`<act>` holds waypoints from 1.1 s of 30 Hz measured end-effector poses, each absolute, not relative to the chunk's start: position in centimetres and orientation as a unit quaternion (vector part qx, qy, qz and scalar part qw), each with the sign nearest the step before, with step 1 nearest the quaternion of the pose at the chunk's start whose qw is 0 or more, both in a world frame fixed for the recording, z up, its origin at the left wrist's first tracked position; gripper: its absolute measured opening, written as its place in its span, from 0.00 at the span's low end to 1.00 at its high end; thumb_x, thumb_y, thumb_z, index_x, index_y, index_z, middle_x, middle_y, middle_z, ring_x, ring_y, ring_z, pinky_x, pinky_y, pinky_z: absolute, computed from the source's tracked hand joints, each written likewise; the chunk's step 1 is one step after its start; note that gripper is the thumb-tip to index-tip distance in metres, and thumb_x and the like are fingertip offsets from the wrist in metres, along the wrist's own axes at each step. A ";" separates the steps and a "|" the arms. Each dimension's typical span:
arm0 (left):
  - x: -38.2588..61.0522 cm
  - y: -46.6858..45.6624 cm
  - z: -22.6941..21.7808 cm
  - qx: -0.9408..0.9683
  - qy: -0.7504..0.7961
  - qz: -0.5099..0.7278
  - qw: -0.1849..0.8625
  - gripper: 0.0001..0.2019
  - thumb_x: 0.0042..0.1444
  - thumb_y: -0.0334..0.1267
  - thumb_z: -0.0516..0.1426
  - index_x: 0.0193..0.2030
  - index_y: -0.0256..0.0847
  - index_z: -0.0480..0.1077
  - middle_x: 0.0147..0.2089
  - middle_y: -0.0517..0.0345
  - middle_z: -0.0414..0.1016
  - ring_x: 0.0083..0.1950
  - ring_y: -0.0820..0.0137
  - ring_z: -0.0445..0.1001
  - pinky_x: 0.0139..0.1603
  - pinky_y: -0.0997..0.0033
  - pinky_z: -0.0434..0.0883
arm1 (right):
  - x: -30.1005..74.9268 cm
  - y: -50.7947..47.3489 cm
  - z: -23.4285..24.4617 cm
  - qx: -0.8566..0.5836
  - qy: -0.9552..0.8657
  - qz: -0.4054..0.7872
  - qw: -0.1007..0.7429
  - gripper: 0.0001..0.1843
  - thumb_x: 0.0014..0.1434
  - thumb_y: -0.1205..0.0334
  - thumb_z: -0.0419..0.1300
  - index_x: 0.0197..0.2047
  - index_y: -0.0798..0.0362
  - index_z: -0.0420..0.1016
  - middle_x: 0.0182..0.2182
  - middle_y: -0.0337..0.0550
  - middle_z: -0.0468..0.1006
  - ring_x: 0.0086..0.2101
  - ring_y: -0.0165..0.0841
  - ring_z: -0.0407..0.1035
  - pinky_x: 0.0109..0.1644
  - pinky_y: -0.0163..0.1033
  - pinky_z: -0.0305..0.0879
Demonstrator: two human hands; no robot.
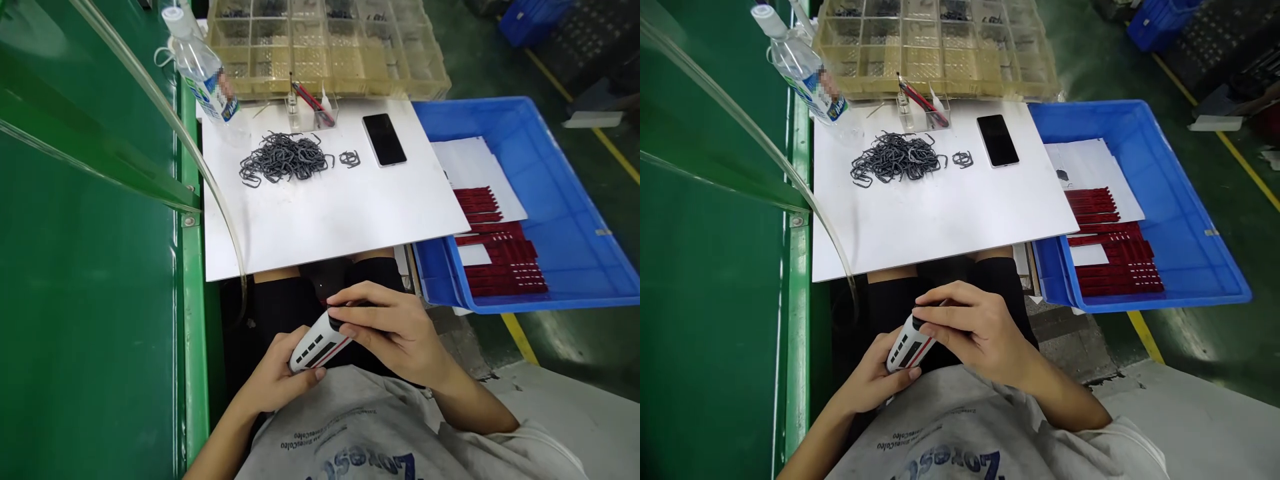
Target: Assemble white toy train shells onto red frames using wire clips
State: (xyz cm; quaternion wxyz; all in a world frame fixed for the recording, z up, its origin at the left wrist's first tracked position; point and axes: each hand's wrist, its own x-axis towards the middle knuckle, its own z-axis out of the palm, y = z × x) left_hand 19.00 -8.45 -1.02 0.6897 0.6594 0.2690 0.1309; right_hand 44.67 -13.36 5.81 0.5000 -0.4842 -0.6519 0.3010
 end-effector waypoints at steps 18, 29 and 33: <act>19.3 -9.5 -0.9 0.675 0.239 0.126 0.687 0.10 0.69 0.44 0.66 0.44 0.41 0.73 0.30 0.66 0.64 0.29 0.74 0.59 0.31 0.70 0.57 | 44.7 -15.8 6.2 -0.489 -0.672 0.238 0.503 0.20 0.77 0.67 0.67 0.67 0.42 0.85 0.55 0.50 0.89 0.53 0.42 0.85 0.53 0.49 0.89; 19.1 -9.6 -1.2 0.661 0.240 0.130 0.699 0.10 0.69 0.44 0.65 0.43 0.41 0.72 0.32 0.65 0.66 0.29 0.73 0.60 0.31 0.70 0.58 | 44.4 -15.8 5.7 -0.478 -0.715 0.171 0.481 0.25 0.76 0.67 0.67 0.73 0.47 0.80 0.56 0.55 0.89 0.55 0.48 0.84 0.56 0.58 0.88; 19.2 -9.6 -1.1 0.656 0.242 0.118 0.705 0.13 0.68 0.47 0.66 0.40 0.41 0.72 0.30 0.66 0.64 0.28 0.73 0.59 0.31 0.70 0.57 | 45.1 -15.9 5.9 -0.456 -0.781 0.098 0.416 0.27 0.76 0.64 0.68 0.74 0.52 0.78 0.55 0.54 0.91 0.54 0.48 0.86 0.54 0.57 0.89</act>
